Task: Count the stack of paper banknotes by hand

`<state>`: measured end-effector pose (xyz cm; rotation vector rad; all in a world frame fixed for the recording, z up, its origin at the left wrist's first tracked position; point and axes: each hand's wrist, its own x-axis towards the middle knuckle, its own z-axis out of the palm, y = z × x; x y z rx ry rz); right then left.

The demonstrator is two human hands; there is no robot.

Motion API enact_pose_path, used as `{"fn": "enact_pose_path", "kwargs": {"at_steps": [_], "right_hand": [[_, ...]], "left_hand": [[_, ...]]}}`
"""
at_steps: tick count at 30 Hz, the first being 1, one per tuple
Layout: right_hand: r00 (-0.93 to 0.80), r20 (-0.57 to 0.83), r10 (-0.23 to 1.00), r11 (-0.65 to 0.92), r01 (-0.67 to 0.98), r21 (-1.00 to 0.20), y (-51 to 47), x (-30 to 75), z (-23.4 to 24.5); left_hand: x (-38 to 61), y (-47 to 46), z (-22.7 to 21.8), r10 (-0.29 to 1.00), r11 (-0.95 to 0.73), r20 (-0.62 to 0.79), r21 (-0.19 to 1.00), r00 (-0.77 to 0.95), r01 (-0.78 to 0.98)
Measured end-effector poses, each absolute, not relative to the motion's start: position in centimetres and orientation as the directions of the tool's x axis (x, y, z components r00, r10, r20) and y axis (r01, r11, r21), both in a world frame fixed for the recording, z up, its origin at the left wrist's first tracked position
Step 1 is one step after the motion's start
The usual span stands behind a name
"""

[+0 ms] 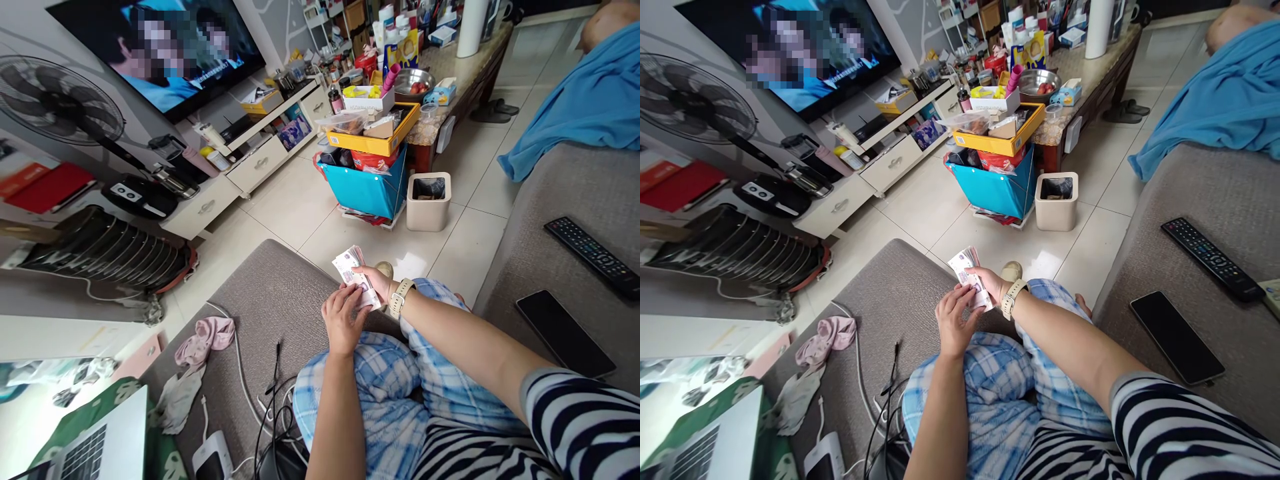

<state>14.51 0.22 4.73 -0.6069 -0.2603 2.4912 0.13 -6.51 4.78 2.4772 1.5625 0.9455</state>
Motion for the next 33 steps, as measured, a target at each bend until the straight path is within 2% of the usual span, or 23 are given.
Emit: {"fn": "enact_pose_path", "kwargs": {"at_steps": [7, 10, 12, 15, 17, 18, 19, 21, 24, 27, 30, 33], "right_hand": [[-0.711, -0.417, 0.566, -0.823, -0.455, -0.34, 0.1, 14.5, 4.6], [-0.693, -0.441, 0.57, -0.819, -0.436, -0.374, 0.1, 14.7, 4.5], [-0.694, -0.465, 0.549, -0.832, -0.4, -0.385, 0.0, 14.8, 4.5], [-0.716, -0.471, 0.516, -0.847, -0.343, -0.406, -0.3, 14.7, 4.6], [-0.735, -0.474, 0.485, -0.861, -0.305, -0.407, -0.6, 14.4, 4.5], [-0.745, -0.479, 0.464, -0.871, -0.283, -0.402, -0.8, 14.3, 4.5], [-0.759, -0.481, 0.439, -0.881, -0.259, -0.395, -0.9, 14.0, 4.4], [-0.79, -0.466, 0.399, -0.895, -0.226, -0.385, -1.2, 13.7, 4.3], [-0.823, -0.444, 0.354, -0.91, -0.192, -0.369, -1.2, 13.6, 4.3], [-0.821, -0.454, 0.346, -0.912, -0.18, -0.369, -1.1, 13.7, 4.5], [-0.792, -0.494, 0.359, -0.904, -0.164, -0.394, -1.0, 13.6, 4.5], [-0.732, -0.501, 0.461, -0.849, -0.2, -0.49, -1.0, 13.2, 4.0]], "left_hand": [[0.3, -6.5, 4.8, 0.84, -0.482, 0.46, 0.39, 0.288, 0.784], [0.3, -6.5, 4.9, 0.851, -0.476, 0.448, 0.439, 0.274, 0.762], [0.0, -6.4, 4.6, 0.879, -0.429, 0.433, 0.539, 0.199, 0.725], [-0.3, -5.9, 3.8, 0.938, -0.222, 0.333, 0.787, -0.093, 0.576], [-0.3, -5.4, 3.3, 0.955, -0.073, 0.16, 0.943, -0.251, 0.324], [-0.2, -5.3, 3.1, 0.963, -0.005, 0.045, 0.989, -0.267, 0.15], [-0.1, -5.1, 2.9, 0.965, 0.077, -0.079, 0.997, -0.248, -0.019], [0.1, -5.0, 3.0, 0.938, 0.26, -0.309, 0.926, -0.155, -0.275], [0.1, -5.1, 3.5, 0.853, 0.397, -0.508, 0.782, -0.121, -0.48], [0.0, -5.1, 4.0, 0.802, 0.421, -0.581, 0.716, -0.141, -0.556], [0.1, -5.0, 4.1, 0.784, 0.398, -0.596, 0.695, -0.171, -0.598], [0.5, -4.8, 4.1, 0.791, 0.364, -0.589, 0.671, -0.165, -0.646]]}}
